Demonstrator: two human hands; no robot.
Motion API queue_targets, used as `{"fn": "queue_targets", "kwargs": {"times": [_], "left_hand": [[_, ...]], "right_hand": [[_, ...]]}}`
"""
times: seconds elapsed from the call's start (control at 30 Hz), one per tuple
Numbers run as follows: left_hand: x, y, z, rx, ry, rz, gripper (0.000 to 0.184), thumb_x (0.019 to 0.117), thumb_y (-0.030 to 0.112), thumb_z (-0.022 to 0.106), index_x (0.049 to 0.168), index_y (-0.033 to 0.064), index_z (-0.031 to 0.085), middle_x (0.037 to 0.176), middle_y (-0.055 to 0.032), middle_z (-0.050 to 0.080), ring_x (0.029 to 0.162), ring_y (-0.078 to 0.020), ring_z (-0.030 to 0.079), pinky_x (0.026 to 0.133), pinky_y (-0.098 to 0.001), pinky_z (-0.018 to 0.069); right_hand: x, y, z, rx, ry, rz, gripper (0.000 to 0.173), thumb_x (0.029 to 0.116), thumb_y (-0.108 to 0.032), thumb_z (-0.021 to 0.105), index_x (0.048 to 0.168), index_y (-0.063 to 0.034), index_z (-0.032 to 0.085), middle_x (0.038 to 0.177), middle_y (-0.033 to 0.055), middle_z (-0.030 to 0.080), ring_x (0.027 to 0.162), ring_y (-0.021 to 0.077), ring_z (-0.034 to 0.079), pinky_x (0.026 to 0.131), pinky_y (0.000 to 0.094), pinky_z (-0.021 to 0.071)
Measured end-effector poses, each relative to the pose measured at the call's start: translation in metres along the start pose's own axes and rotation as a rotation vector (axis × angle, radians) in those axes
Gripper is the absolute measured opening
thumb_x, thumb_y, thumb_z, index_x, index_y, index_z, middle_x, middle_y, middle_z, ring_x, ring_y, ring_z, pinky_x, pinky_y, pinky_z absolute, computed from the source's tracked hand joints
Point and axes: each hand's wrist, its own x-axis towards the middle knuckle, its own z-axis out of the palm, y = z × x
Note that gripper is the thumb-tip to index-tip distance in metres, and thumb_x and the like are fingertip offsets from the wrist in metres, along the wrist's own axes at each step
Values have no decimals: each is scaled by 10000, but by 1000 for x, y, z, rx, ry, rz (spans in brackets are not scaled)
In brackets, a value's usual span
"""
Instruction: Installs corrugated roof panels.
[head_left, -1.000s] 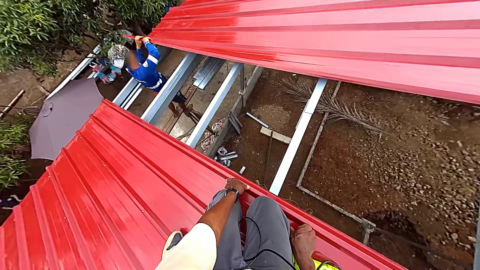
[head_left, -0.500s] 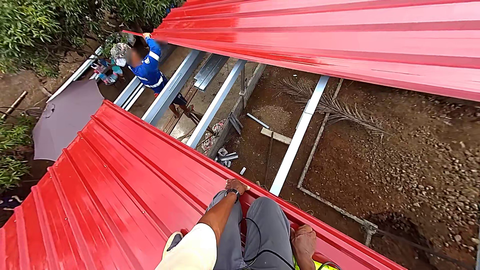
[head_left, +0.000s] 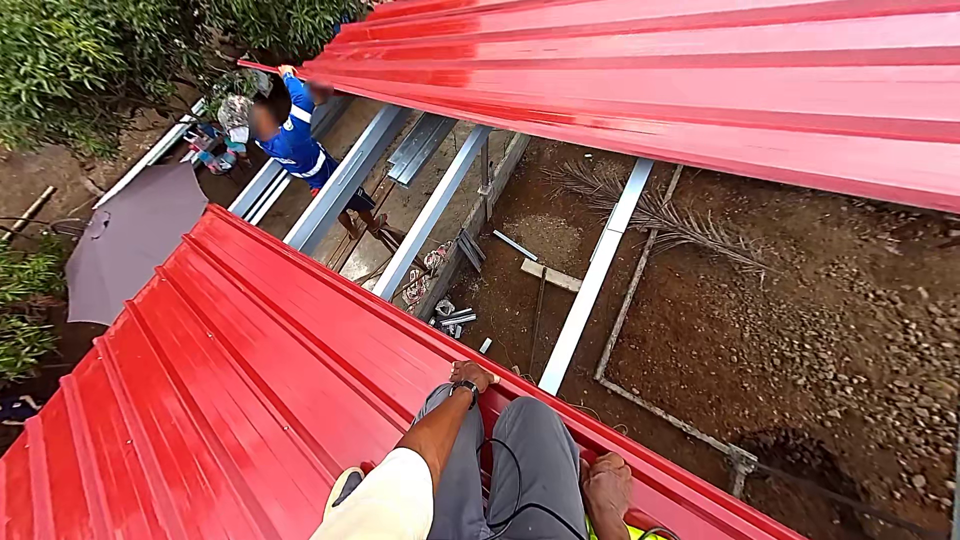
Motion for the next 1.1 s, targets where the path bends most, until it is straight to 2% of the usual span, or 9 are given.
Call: {"fn": "queue_targets", "kwargs": {"times": [0.67, 1.0, 1.1], "left_hand": [[4, -2, 3, -8, 20, -16, 945, 710, 647, 782, 1292, -69, 582, 1455, -312, 458, 1334, -439, 493, 1024, -582, 479], [-3, 0, 2, -4, 13, 10, 864, 727, 623, 777, 1243, -53, 624, 1434, -295, 487, 1327, -431, 501, 1015, -598, 479], [-5, 1, 2, -1, 14, 7, 904, 724, 630, 776, 1277, -63, 599, 1441, -302, 478, 1325, -433, 505, 1024, -592, 477]], "right_hand": [[1, 4, 7, -6, 22, -23, 611, 907, -417, 735, 1274, 36, 551, 1254, 275, 604, 1208, 399, 622, 957, 504, 545], [1, 4, 2, 7, 14, 8, 617, 895, -420, 744, 1271, 34, 562, 1259, 269, 608, 1208, 399, 623, 955, 500, 549], [0, 4, 0, 14, 3, 9, 618, 893, -417, 748, 1273, 34, 563, 1271, 275, 602, 1217, 400, 616, 961, 503, 543]]}}
